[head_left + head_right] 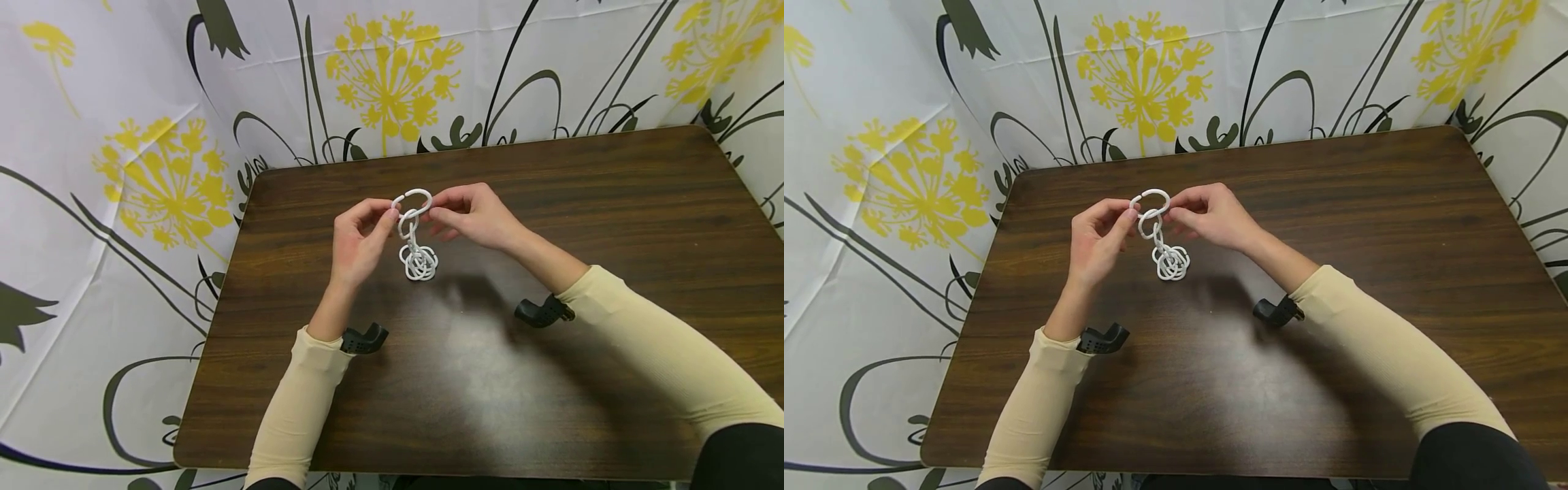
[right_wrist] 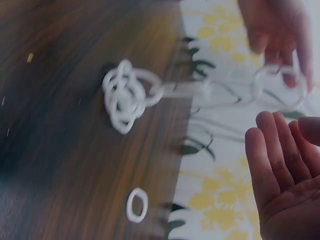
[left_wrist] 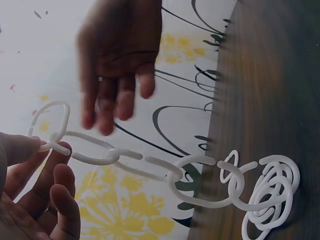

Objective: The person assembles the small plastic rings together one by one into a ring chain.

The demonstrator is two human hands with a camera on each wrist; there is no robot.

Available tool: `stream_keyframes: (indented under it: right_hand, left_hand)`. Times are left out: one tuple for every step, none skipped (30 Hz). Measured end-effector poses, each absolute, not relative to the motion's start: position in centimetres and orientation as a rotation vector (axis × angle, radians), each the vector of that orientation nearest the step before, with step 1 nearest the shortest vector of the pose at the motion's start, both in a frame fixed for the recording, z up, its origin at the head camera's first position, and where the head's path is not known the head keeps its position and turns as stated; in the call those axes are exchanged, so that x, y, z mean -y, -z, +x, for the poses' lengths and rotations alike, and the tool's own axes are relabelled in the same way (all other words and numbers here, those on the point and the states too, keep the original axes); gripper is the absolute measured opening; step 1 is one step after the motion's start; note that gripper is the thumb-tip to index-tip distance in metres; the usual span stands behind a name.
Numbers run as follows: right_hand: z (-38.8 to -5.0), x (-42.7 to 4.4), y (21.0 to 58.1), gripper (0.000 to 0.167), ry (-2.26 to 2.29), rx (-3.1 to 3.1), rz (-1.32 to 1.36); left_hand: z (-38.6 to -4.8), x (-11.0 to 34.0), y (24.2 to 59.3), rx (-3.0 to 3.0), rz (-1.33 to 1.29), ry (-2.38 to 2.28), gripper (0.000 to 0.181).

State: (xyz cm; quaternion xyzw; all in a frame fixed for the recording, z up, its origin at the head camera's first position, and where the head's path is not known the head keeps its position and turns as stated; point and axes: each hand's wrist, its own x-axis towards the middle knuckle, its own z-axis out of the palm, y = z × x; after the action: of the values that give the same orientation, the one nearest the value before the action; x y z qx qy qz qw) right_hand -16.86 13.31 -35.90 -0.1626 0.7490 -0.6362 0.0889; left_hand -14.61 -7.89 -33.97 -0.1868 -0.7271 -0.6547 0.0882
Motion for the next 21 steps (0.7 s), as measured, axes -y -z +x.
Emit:
stream_keyframes:
  right_hand:
    - [-17.1, -13.5, 36.1, 0.02, 1.872, -2.271, -0.477]
    - [-17.3, -13.8, 36.4, 0.019, 1.847, -2.319, -0.463]
    - [-17.6, -14.1, 36.8, 0.019, 1.805, -2.384, -0.45]
    - [-17.8, -14.5, 37.3, 0.018, 1.742, -2.472, -0.444]
    - [-18.1, -14.8, 37.7, 0.017, 1.672, -2.553, -0.43]
    - [-18.3, -15.1, 38.3, 0.017, 1.604, -2.619, -0.421]
    - [-18.5, -15.5, 38.8, 0.017, 1.53, -2.68, -0.418]
    - [-18.7, -15.8, 39.5, 0.018, 1.451, -2.729, -0.42]
    - [-18.8, -16.1, 40.2, 0.02, 1.37, -2.775, -0.433]
    - [-19.0, -16.4, 40.8, 0.021, 1.295, -2.804, -0.447]
    - [-19.0, -16.6, 41.4, 0.023, 1.234, -2.811, -0.46]
    - [-19.0, -16.8, 42.0, 0.026, 1.171, -2.821, -0.482]
    - [-19.0, -17.0, 42.5, 0.029, 1.111, -2.822, -0.508]
    - [-19.0, -17.1, 42.9, 0.033, 1.05, -2.823, -0.541]
    - [-19.0, -17.3, 43.3, 0.036, 0.992, -2.824, -0.576]
    - [-18.9, -17.3, 43.5, 0.039, 0.938, -2.821, -0.605]
    - [-18.9, -17.4, 43.7, 0.043, 0.888, -2.818, -0.638]
    - [-18.9, -17.4, 43.9, 0.045, 0.837, -2.816, -0.672]
    - [-18.9, -17.4, 44.1, 0.048, 0.792, -2.814, -0.706]
    - [-18.9, -17.4, 44.3, 0.049, 0.744, -2.817, -0.73]
    - [-18.9, -17.4, 44.4, 0.05, 0.701, -2.82, -0.746]
  left_hand:
    - [-14.6, 7.9, 34.0, 2.156, -0.557, 1.955, 0.013]
    - [-14.6, 7.9, 34.0, 2.148, -0.561, 1.962, 0.013]
    - [-14.6, 7.9, 34.0, 2.142, -0.564, 1.969, 0.013]
    - [-14.6, 8.0, 34.0, 2.136, -0.568, 1.977, 0.013]
    - [-14.6, 8.0, 34.0, 2.13, -0.573, 1.984, 0.012]
    - [-14.6, 8.0, 34.0, 2.127, -0.573, 1.987, 0.012]
    - [-14.6, 8.0, 34.1, 2.125, -0.574, 1.99, 0.012]
    - [-14.6, 8.0, 34.1, 2.124, -0.573, 1.993, 0.012]
    - [-14.6, 8.1, 34.1, 2.125, -0.572, 1.993, 0.011]
    - [-14.6, 8.1, 34.1, 2.126, -0.571, 1.992, 0.011]
    - [-14.6, 8.1, 34.2, 2.127, -0.572, 1.991, 0.011]
    - [-14.6, 8.2, 34.2, 2.129, -0.572, 1.988, 0.011]
    - [-14.6, 8.2, 34.2, 2.129, -0.574, 1.987, 0.011]
    - [-14.6, 8.2, 34.3, 2.13, -0.577, 1.985, 0.011]
    - [-14.6, 8.2, 34.3, 2.135, -0.579, 1.98, 0.011]
    - [-14.6, 8.3, 34.3, 2.138, -0.581, 1.975, 0.011]
    - [-14.6, 8.3, 34.3, 2.14, -0.584, 1.971, 0.011]
    - [-14.6, 8.3, 34.3, 2.144, -0.584, 1.967, 0.012]
    - [-14.6, 8.3, 34.3, 2.148, -0.585, 1.962, 0.012]
    - [-14.5, 8.3, 34.2, 2.151, -0.584, 1.959, 0.012]
    - [-14.5, 8.3, 34.2, 2.155, -0.581, 1.955, 0.012]
